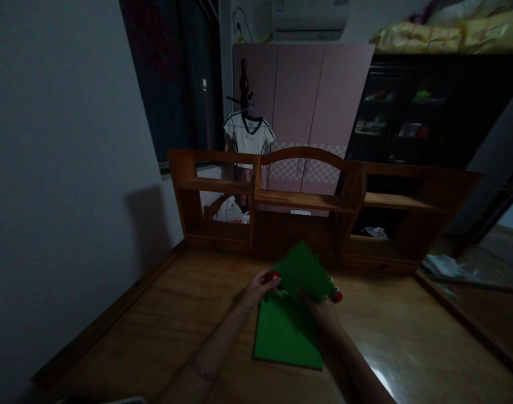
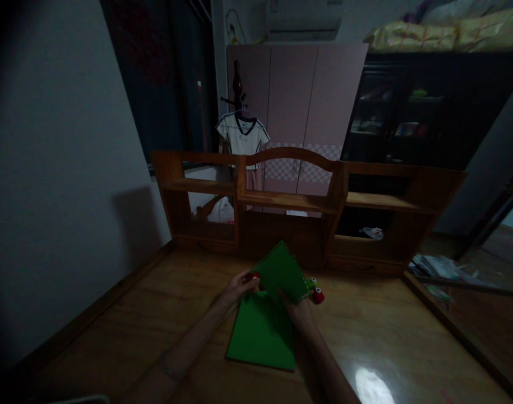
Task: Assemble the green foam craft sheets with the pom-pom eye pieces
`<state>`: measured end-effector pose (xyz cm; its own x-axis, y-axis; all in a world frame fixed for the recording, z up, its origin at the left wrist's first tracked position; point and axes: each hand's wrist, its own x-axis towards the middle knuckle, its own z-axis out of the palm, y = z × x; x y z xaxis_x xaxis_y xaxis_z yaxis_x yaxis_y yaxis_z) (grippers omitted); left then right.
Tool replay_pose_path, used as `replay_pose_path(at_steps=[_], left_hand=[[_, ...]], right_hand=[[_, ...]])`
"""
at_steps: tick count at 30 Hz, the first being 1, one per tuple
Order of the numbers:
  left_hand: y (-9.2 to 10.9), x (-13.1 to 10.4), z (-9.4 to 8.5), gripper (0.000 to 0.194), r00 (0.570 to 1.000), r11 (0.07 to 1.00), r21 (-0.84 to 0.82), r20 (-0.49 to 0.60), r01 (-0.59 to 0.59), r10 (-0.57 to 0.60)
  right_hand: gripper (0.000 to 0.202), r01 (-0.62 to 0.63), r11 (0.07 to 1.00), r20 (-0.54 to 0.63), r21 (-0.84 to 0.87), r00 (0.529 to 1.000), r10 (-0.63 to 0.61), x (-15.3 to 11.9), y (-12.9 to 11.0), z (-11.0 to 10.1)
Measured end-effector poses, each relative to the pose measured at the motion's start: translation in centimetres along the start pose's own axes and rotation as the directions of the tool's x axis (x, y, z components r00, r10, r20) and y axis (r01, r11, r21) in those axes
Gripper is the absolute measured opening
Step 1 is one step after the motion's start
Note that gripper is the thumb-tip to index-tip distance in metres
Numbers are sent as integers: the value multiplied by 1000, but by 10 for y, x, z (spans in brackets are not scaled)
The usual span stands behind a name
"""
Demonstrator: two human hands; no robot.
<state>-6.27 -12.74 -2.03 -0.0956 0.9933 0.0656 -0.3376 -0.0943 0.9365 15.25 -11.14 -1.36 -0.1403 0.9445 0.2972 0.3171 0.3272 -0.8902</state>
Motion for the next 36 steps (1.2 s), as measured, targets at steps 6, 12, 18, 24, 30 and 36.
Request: replay_pose_path(at_steps=[6,12,18,24,30,36], left_hand=[[-1,3,-3,50,1000,1000,4,-18,-3,3],[2,1,-1,49,1000,999,21,-17,25,-25],[6,-1,-1,50,1000,1000,23,-19,4,-4],[11,-3,-1,53,1000,999,31,-10,15,-15],[10,-2,-2,51,1000,999,42,-1,13,-13],[9,-1,-2,51,1000,998,59,-8,28,-28]], right_hand=[[64,-45,999,25,10,999,45,2,2,-2],[65,-38,999,43,7,998,37,1,-1,-4],[66,-22,1000,58,12,998,22,3,2,-2],[66,2,1000,84,29,996,-4,2,2,-2],[66,5,1000,93,30,996,-8,1,-1,-3],[69,-44,999,102,-9,994,45,3,6,-3]])
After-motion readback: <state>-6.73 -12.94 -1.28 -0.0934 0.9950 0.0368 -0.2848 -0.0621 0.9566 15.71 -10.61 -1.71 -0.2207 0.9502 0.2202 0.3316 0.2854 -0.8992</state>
